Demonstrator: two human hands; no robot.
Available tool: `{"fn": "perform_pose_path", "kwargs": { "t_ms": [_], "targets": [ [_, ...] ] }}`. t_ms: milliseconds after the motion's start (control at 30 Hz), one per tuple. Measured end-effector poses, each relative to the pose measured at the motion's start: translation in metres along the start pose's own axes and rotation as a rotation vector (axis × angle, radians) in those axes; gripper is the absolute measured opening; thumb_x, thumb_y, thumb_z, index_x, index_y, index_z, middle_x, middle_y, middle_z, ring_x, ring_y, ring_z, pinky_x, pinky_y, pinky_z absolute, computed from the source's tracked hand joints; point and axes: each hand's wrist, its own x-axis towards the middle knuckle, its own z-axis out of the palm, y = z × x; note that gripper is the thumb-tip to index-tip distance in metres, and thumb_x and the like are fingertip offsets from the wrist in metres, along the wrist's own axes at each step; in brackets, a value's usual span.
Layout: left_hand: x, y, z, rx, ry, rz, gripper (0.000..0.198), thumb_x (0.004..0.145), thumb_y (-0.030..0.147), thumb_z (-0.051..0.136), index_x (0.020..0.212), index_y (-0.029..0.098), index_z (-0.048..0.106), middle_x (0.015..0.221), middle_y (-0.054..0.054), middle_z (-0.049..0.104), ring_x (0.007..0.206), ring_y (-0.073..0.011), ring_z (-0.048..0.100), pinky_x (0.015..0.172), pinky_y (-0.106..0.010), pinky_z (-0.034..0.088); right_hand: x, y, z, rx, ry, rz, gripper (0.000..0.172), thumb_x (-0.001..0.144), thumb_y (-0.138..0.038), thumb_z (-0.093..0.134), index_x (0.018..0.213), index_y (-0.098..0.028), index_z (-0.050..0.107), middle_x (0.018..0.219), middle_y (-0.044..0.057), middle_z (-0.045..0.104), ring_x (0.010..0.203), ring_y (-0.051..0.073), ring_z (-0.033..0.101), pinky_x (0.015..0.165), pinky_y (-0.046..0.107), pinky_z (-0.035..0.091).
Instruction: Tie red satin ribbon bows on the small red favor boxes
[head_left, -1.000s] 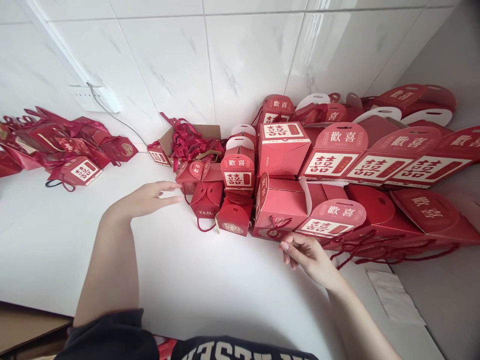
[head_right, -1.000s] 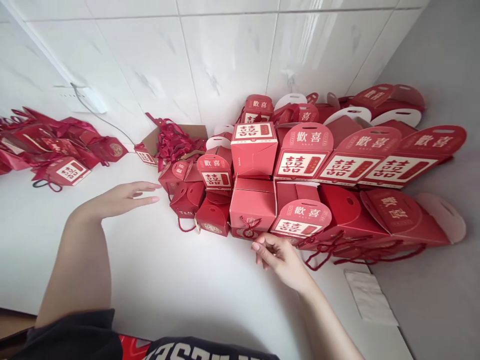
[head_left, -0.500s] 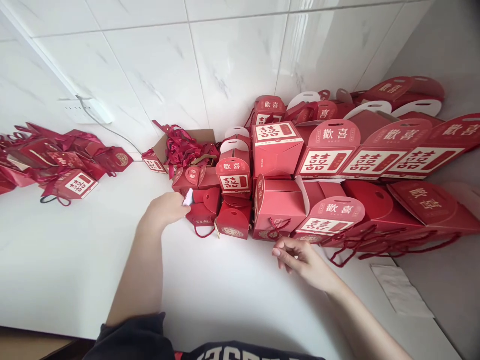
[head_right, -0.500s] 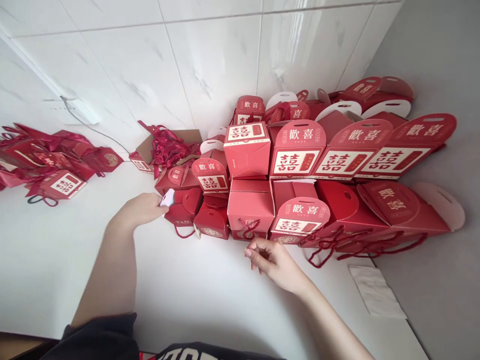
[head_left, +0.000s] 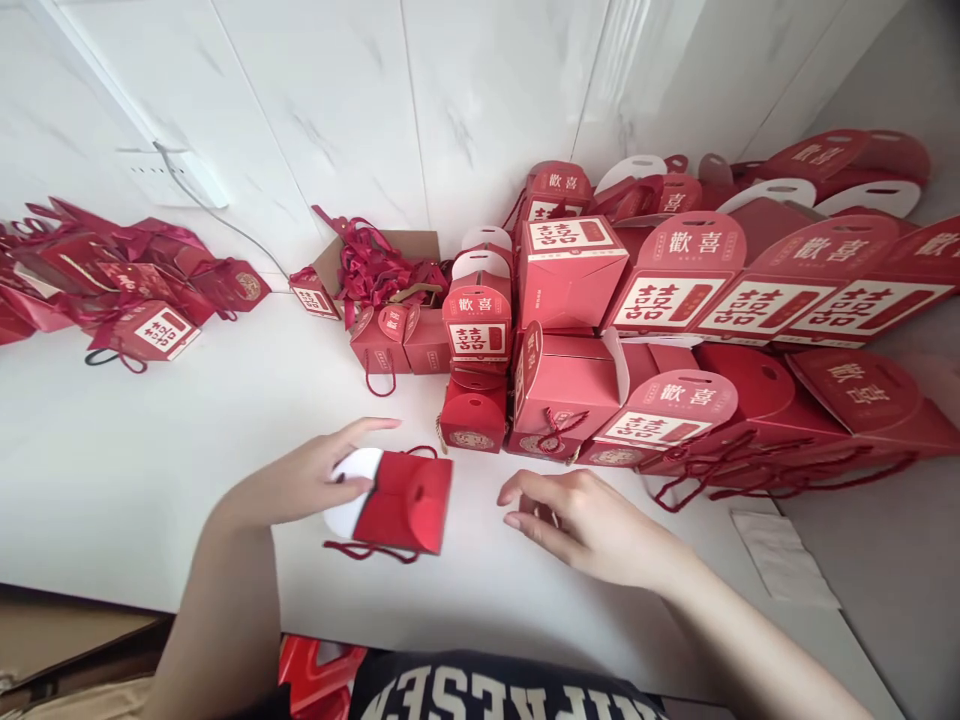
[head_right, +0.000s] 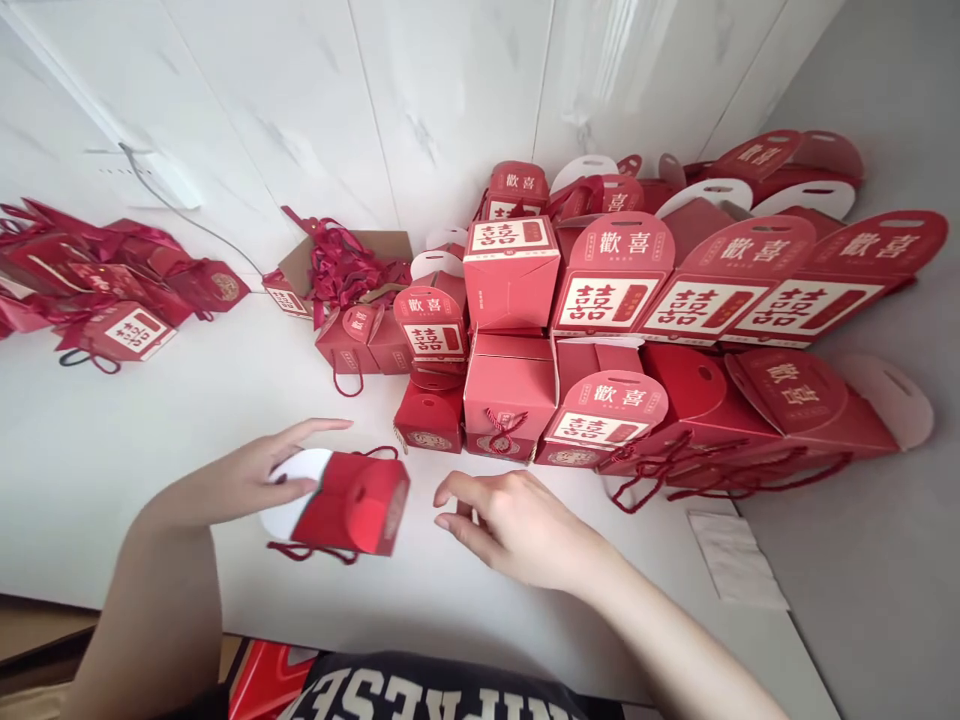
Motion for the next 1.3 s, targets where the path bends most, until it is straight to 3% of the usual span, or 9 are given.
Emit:
{"fn": "perform_pose_path", "kwargs": {
  "t_ms": [100, 333, 400, 500, 633, 900, 1067, 1200, 1300],
  "targets": [
    [0.010, 0.027, 0.029, -0.110, -0.154, 0.071, 0.058, 0.080, 0.034, 0.056, 0.137, 0.030, 0.052, 0.103, 0.000, 0.071, 0.081, -0.0185, 0.065, 0.070, -0.024, 0.051, 0.000, -0.009, 0.005, -0.118, -0.007, -0.074, 0.019, 0.100, -0.029, 0.048, 0.115, -0.023, 0.058, 0.077, 0.000, 0.070, 0.061, 0.015, 0.062, 0.061, 0.024, 0.041],
    [0.028, 0.062, 0.075, -0.126, 0.034, 0.048, 0.034, 0.089, 0.027, 0.042, 0.122, 0.027, 0.051, 0.091, 0.000, 0.068, 0.056, -0.0146, 0.057, 0.054, -0.026, 0.044, 0.001, -0.004, 0.018, -0.522, 0.090, -0.129, 0.026, 0.103, -0.033, 0.044, 0.112, -0.021, 0.065, 0.071, 0.002, 0.068, 0.056, 0.015, 0.060, 0.052, 0.028, 0.027],
    [0.029, 0.065, 0.075, -0.013, 0.133, 0.086, 0.031, 0.088, 0.025, 0.046, 0.119, 0.026, 0.049, 0.093, -0.001, 0.065, 0.061, -0.0159, 0.059, 0.058, -0.028, 0.046, -0.001, -0.002, 0.019, -0.604, 0.143, -0.105, 0.027, 0.103, -0.031, 0.043, 0.109, -0.019, 0.066, 0.068, 0.004, 0.067, 0.053, 0.015, 0.058, 0.050, 0.030, 0.025],
    [0.029, 0.068, 0.071, 0.194, 0.252, 0.280, 0.022, 0.085, 0.018, 0.050, 0.105, 0.024, 0.058, 0.106, -0.005, 0.060, 0.092, -0.0218, 0.062, 0.077, -0.033, 0.050, -0.005, -0.001, 0.018, -0.658, 0.240, -0.062, 0.028, 0.103, -0.031, 0.042, 0.102, -0.018, 0.066, 0.068, 0.004, 0.067, 0.052, 0.015, 0.057, 0.050, 0.030, 0.024],
    [0.028, 0.069, 0.067, 0.241, 0.122, 0.528, 0.034, 0.085, 0.005, 0.044, 0.086, 0.026, 0.071, 0.127, -0.004, 0.055, 0.121, -0.0236, 0.051, 0.101, -0.038, 0.045, -0.012, 0.006, 0.014, -0.653, 0.353, 0.030, 0.025, 0.102, -0.028, 0.041, 0.094, -0.018, 0.063, 0.069, 0.005, 0.065, 0.056, 0.017, 0.058, 0.053, 0.029, 0.028],
    [0.029, 0.067, 0.071, 0.226, -0.020, 0.514, 0.042, 0.080, 0.005, 0.048, 0.090, 0.030, 0.080, 0.139, -0.001, 0.055, 0.123, -0.0281, 0.052, 0.103, -0.045, 0.045, -0.019, 0.027, 0.014, -0.433, 0.371, 0.166, 0.017, 0.101, -0.026, 0.042, 0.104, -0.021, 0.058, 0.080, 0.004, 0.070, 0.062, 0.017, 0.064, 0.057, 0.026, 0.039],
    [0.029, 0.066, 0.073, 0.239, -0.039, 0.468, 0.040, 0.083, 0.008, 0.046, 0.090, 0.029, 0.079, 0.143, -0.001, 0.054, 0.121, -0.0291, 0.056, 0.101, -0.047, 0.046, -0.017, 0.028, 0.022, -0.328, 0.492, 0.169, 0.023, 0.100, -0.029, 0.049, 0.121, -0.023, 0.051, 0.096, 0.005, 0.073, 0.064, 0.017, 0.068, 0.057, 0.027, 0.046],
    [0.028, 0.068, 0.075, 0.220, -0.068, 0.421, 0.031, 0.086, 0.011, 0.044, 0.075, 0.022, 0.071, 0.143, -0.005, 0.053, 0.113, -0.0285, 0.062, 0.093, -0.044, 0.050, -0.015, 0.028, 0.028, -0.298, 0.573, 0.115, 0.023, 0.098, -0.027, 0.052, 0.120, -0.023, 0.051, 0.101, 0.006, 0.073, 0.073, 0.019, 0.070, 0.064, 0.029, 0.053],
    [0.029, 0.071, 0.075, 0.075, 0.014, 0.432, 0.020, 0.087, 0.010, 0.045, 0.078, 0.020, 0.059, 0.131, -0.007, 0.060, 0.118, -0.0258, 0.060, 0.091, -0.037, 0.050, -0.015, 0.025, 0.029, -0.254, 0.520, 0.026, 0.026, 0.098, -0.028, 0.054, 0.123, -0.022, 0.052, 0.108, 0.009, 0.071, 0.088, 0.021, 0.070, 0.075, 0.033, 0.056]
  ]
}}
